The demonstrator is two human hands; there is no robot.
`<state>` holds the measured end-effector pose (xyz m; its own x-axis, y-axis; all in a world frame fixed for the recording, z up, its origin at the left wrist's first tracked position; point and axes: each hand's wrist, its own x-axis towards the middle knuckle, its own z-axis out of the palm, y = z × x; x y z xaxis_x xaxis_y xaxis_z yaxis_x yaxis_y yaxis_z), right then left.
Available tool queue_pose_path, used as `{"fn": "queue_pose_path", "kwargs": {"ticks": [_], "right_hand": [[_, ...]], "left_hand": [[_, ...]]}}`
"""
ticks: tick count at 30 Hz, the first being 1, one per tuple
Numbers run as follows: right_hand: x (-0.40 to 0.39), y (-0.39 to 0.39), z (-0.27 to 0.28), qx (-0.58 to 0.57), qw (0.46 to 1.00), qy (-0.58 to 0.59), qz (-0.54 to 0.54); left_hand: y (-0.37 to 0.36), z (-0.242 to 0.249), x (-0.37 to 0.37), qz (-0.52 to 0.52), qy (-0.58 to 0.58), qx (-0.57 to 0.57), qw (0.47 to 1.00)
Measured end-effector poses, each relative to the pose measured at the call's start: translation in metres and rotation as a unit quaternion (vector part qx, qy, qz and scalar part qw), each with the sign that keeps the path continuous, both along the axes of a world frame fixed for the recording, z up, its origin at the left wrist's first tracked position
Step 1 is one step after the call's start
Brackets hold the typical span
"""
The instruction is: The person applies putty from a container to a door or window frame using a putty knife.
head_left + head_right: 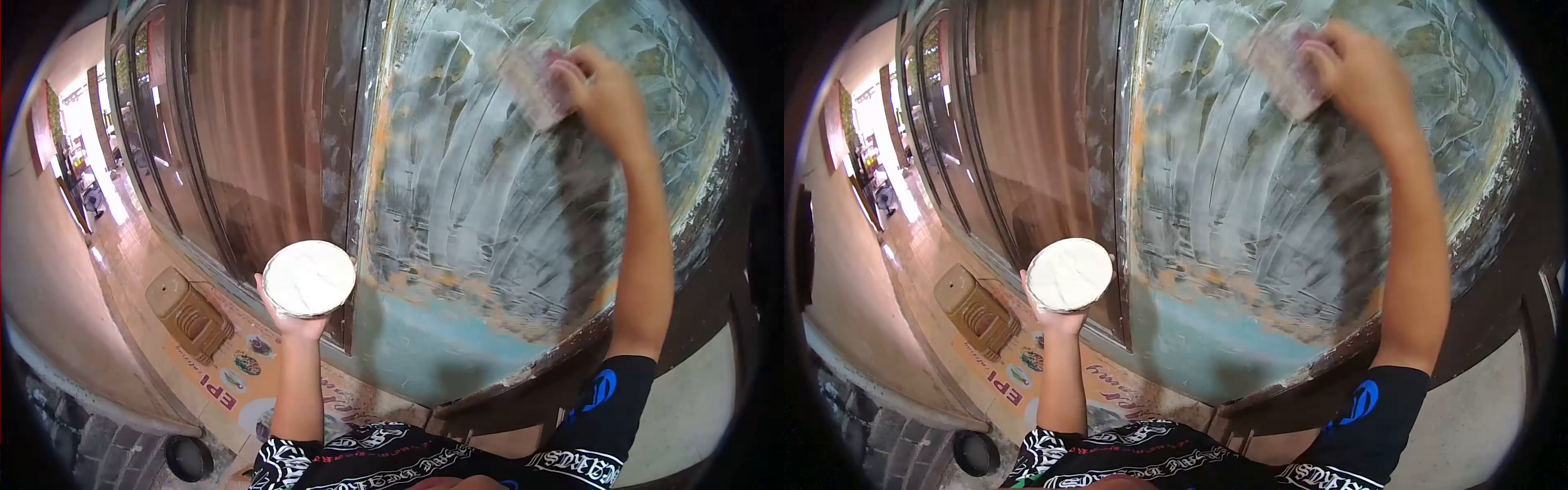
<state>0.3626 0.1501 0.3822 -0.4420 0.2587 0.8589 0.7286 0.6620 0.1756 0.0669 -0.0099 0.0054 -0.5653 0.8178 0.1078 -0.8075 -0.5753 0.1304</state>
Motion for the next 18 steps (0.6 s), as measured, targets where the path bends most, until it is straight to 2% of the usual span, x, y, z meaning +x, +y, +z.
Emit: {"fn": "queue_pose_path", "kwargs": {"ticks": [1, 2, 4, 6, 7, 8, 9, 10, 11, 13, 15, 16, 17, 18], "right_hand": [[0.008, -0.004, 0.015, -0.032, 0.998, 0.042, 0.023], [0.008, -0.005, 0.011, -0.033, 0.998, 0.042, 0.023], [0.010, -0.016, -0.006, -0.087, 0.991, 0.042, 0.097], [-0.015, -0.033, -0.068, -0.094, 0.983, -0.093, 0.130], [-0.024, -0.024, -0.109, -0.109, 0.974, -0.177, 0.094], [-0.035, -0.031, -0.145, -0.146, 0.945, -0.290, 0.029], [-0.045, -0.031, -0.181, -0.202, 0.899, -0.388, 0.008], [-0.044, 0.000, -0.238, -0.205, 0.888, -0.405, 0.073], [-0.047, 0.006, -0.262, -0.177, 0.877, -0.445, 0.044], [-0.058, 0.004, -0.260, -0.145, 0.864, -0.482, 0.014], [-0.069, 0.014, -0.224, -0.093, 0.920, -0.380, -0.010], [-0.073, 0.014, -0.188, -0.088, 0.944, -0.319, 0.010], [-0.076, 0.016, -0.153, -0.085, 0.956, -0.279, -0.039], [-0.074, 0.010, -0.118, -0.028, 0.977, -0.204, -0.050]], "left_hand": [[0.000, -0.002, -0.002, -0.011, 0.004, 0.016, 1.000], [-0.001, -0.002, -0.003, -0.011, 0.005, 0.014, 1.000], [-0.002, -0.001, -0.003, -0.027, 0.017, 0.042, 0.999], [-0.003, 0.001, -0.003, -0.022, 0.008, 0.030, 0.999], [-0.003, 0.001, -0.003, -0.018, 0.003, 0.017, 1.000], [-0.002, 0.002, -0.002, -0.018, 0.002, 0.017, 1.000], [-0.002, 0.002, -0.001, -0.009, -0.003, 0.007, 1.000], [-0.002, 0.002, 0.000, -0.001, -0.008, -0.004, 1.000], [-0.003, 0.002, 0.003, -0.002, -0.008, -0.005, 1.000], [-0.005, 0.007, 0.005, -0.014, -0.027, -0.015, 0.999], [-0.003, -0.003, 0.001, -0.030, -0.016, 0.015, 0.999], [-0.001, -0.006, -0.001, -0.028, -0.017, 0.011, 0.999], [0.000, -0.007, -0.001, -0.027, -0.017, 0.008, 0.999], [0.002, -0.005, 0.000, -0.016, -0.013, -0.015, 1.000]]}}
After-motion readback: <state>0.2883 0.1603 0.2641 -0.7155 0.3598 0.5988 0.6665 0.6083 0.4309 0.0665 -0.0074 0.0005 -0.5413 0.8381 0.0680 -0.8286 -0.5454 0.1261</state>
